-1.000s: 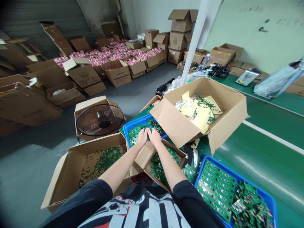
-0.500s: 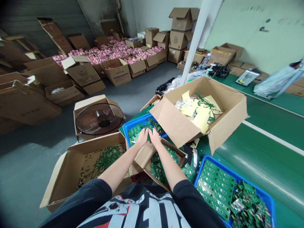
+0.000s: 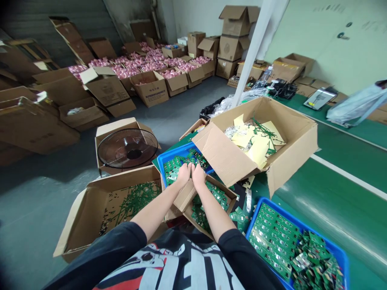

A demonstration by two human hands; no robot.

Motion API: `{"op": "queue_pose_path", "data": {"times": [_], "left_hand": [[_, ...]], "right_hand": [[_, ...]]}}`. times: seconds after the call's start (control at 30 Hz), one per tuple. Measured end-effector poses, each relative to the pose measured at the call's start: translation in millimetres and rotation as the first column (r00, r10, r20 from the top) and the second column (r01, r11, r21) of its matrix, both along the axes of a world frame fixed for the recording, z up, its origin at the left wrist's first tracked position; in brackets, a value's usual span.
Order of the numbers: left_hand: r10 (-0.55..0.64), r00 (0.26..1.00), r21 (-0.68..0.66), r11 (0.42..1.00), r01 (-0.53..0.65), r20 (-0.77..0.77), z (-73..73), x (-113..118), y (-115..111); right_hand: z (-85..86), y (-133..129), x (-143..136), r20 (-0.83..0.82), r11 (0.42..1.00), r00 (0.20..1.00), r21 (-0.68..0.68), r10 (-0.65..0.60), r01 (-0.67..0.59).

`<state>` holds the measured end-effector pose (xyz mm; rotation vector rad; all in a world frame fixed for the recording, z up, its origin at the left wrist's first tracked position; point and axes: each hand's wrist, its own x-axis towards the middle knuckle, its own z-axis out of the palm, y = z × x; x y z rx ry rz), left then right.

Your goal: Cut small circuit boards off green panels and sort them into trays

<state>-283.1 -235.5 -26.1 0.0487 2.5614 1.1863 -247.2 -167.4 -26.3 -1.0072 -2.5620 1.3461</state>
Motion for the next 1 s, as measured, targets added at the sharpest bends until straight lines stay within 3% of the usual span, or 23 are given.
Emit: {"op": "queue_pose_path", "data": {"times": [0.43,0.6,0.73,0.87,1.0], "left_hand": [[-0.058,0.997,-0.025,0.998,0.059,0.042,0.9,1.4,5.8],[-0.171,0.984,0.069,0.983,0.168,0.048,5.4,-13.4,15.1],[-0.270,0.963,0.145,0.953,0.266,0.012,11.2,-24.8,17.7],[-0.266,0.964,0.161,0.951,0.263,0.001,17.0,-32.1,-3.6],[-0.136,0.990,0.096,0.986,0.134,0.021,17.7,-38.4,-44.0]], "right_hand": [[-6.7,5.0,2.3,-0.008,0.997,0.999,-0.065,-0.036,0.036],[-9.3,29.4,-11.0,-0.029,0.972,0.993,-0.213,-0.111,0.102],[-11.9,38.6,-20.6,0.011,0.912,0.991,-0.391,-0.132,0.126],[-15.8,38.2,-15.0,0.015,0.863,0.991,-0.490,-0.137,0.126],[-21.3,39.8,-2.8,0.005,0.844,0.995,-0.530,-0.096,0.084]]}}
